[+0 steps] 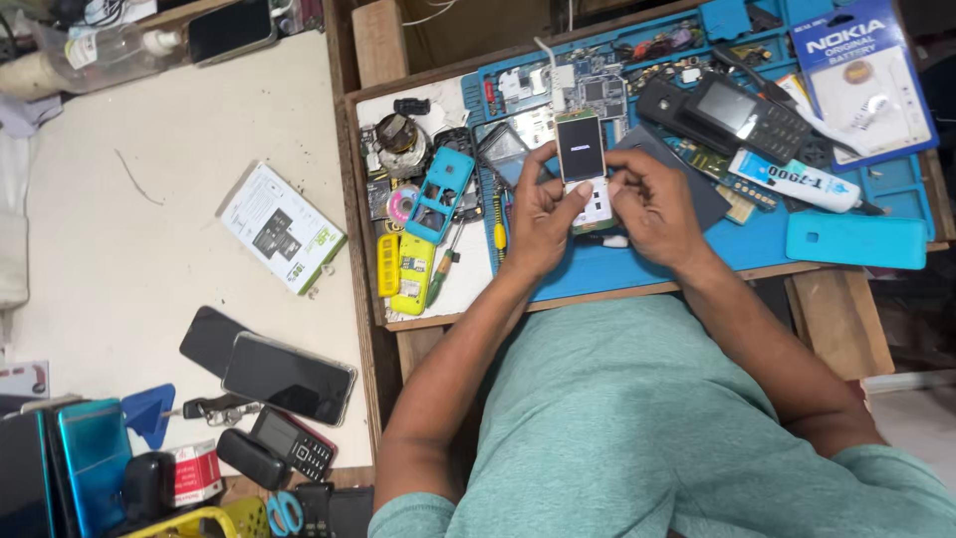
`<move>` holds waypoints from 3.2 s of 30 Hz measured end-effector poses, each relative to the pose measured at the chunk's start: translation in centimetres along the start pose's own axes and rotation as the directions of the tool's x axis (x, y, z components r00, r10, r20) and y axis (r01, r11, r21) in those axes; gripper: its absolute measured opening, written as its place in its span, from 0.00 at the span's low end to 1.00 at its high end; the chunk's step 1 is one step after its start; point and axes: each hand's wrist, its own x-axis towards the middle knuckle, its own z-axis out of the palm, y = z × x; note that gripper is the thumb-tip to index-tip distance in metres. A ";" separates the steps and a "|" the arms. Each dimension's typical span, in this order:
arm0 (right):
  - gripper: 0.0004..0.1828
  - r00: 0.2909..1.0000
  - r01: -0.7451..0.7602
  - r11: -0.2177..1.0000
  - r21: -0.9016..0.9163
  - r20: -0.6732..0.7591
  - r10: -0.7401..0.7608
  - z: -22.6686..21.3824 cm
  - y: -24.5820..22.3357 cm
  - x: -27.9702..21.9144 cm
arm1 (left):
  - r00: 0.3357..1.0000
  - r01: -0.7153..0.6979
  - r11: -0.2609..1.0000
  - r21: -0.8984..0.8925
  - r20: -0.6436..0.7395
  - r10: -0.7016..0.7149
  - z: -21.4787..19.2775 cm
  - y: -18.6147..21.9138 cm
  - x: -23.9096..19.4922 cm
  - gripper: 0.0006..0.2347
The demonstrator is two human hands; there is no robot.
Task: The person holds a white Nokia phone, presses its buttons, and rotates it to inspect the screen and casing. The person then picks up a small screwdriver and uses it to pry open the phone's back cover, removing it to expose the internal components.
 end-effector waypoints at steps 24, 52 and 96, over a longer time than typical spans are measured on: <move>0.16 1.000 0.011 1.000 -0.029 0.003 -0.011 0.1 -0.1 0.1 | 0.999 -0.018 0.999 0.037 0.042 0.017 0.0 0.8 -0.1 0.24; 0.16 1.000 0.014 0.999 -0.032 -0.018 -0.015 0.2 -0.5 0.1 | 1.000 -0.015 0.999 0.046 0.023 0.014 0.2 0.5 0.0 0.24; 0.17 1.000 -0.014 0.997 -0.075 -0.021 0.013 0.1 -0.8 0.1 | 0.999 -0.032 0.996 0.082 0.013 0.031 0.3 0.5 -0.1 0.23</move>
